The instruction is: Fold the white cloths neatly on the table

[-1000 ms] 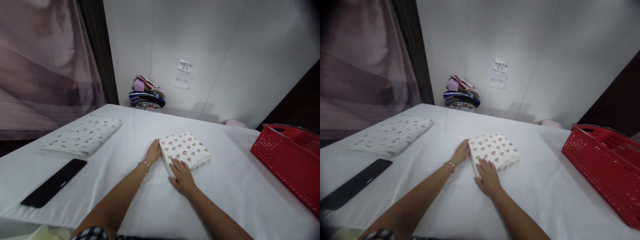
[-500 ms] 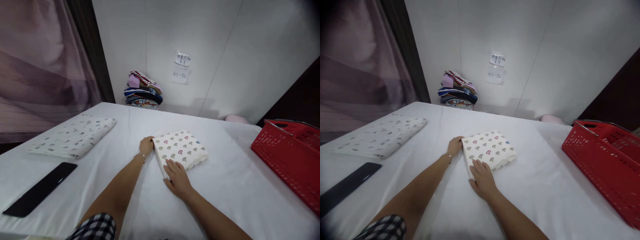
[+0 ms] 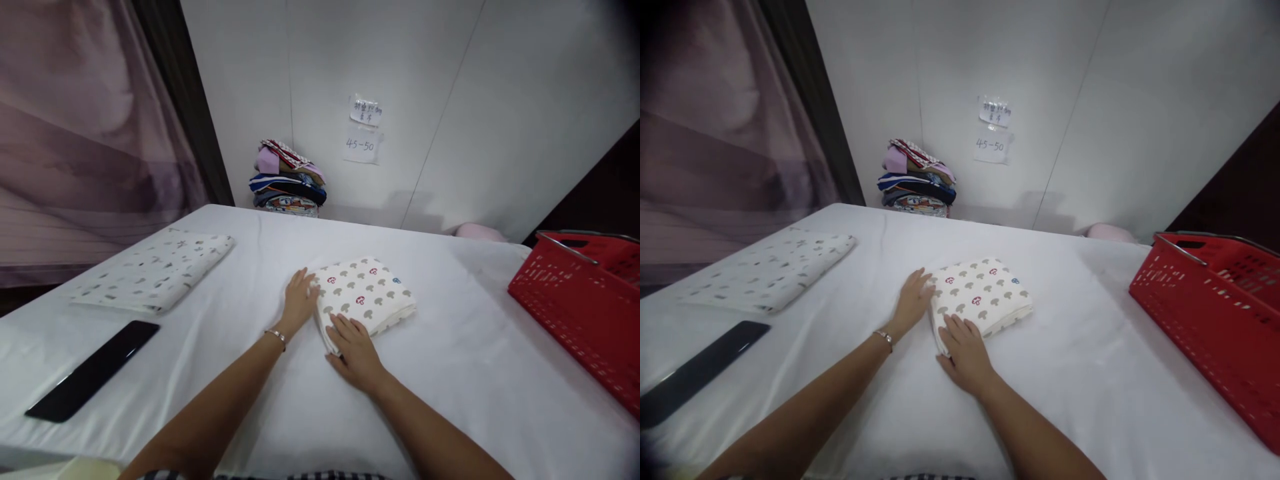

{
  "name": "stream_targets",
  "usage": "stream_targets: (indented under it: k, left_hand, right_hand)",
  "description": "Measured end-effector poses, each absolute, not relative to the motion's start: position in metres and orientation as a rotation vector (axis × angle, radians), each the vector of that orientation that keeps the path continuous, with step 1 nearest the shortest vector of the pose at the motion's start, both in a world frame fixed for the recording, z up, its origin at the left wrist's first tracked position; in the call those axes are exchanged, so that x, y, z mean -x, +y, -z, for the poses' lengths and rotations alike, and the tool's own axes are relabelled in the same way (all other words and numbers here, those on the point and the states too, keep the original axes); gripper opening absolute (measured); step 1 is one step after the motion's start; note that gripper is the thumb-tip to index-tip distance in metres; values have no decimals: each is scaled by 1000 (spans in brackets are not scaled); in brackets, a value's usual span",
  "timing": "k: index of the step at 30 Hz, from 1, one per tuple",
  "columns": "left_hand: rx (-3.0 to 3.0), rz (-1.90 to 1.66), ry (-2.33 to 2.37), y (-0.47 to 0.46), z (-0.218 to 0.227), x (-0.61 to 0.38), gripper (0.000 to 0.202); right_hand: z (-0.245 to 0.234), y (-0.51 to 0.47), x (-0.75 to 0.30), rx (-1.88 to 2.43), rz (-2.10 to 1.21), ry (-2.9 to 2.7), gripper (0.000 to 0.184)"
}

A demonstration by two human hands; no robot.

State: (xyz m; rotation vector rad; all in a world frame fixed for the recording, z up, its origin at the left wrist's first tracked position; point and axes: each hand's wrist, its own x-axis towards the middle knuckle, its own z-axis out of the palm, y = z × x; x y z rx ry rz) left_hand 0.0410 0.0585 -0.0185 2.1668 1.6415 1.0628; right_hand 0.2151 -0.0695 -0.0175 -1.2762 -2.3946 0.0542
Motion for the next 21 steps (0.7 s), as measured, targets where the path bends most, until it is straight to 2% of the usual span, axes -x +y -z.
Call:
stream_targets:
  k: [5, 10, 13, 17, 21]
  left_hand:
    - [-2428, -752, 1427, 24, 25, -57, 43]
    - [-2435, -727, 1459, 24, 27, -56, 43]
    - [-2436, -750, 1458, 25, 26, -57, 43]
    - [-2430, -739, 1475, 23, 25, -58, 43]
    - [-2413, -744, 1466, 23, 25, -59, 43]
  right_hand:
    - [18, -69, -215, 1296, -33, -2396, 49]
    - [15, -69, -215, 1254, -43, -2410, 48]
    - [11, -63, -228, 1279, -125, -2374, 41]
    - [11, -49, -280, 1583, -126, -2044, 31]
    - [20, -37, -339, 1748, -186, -1536, 35]
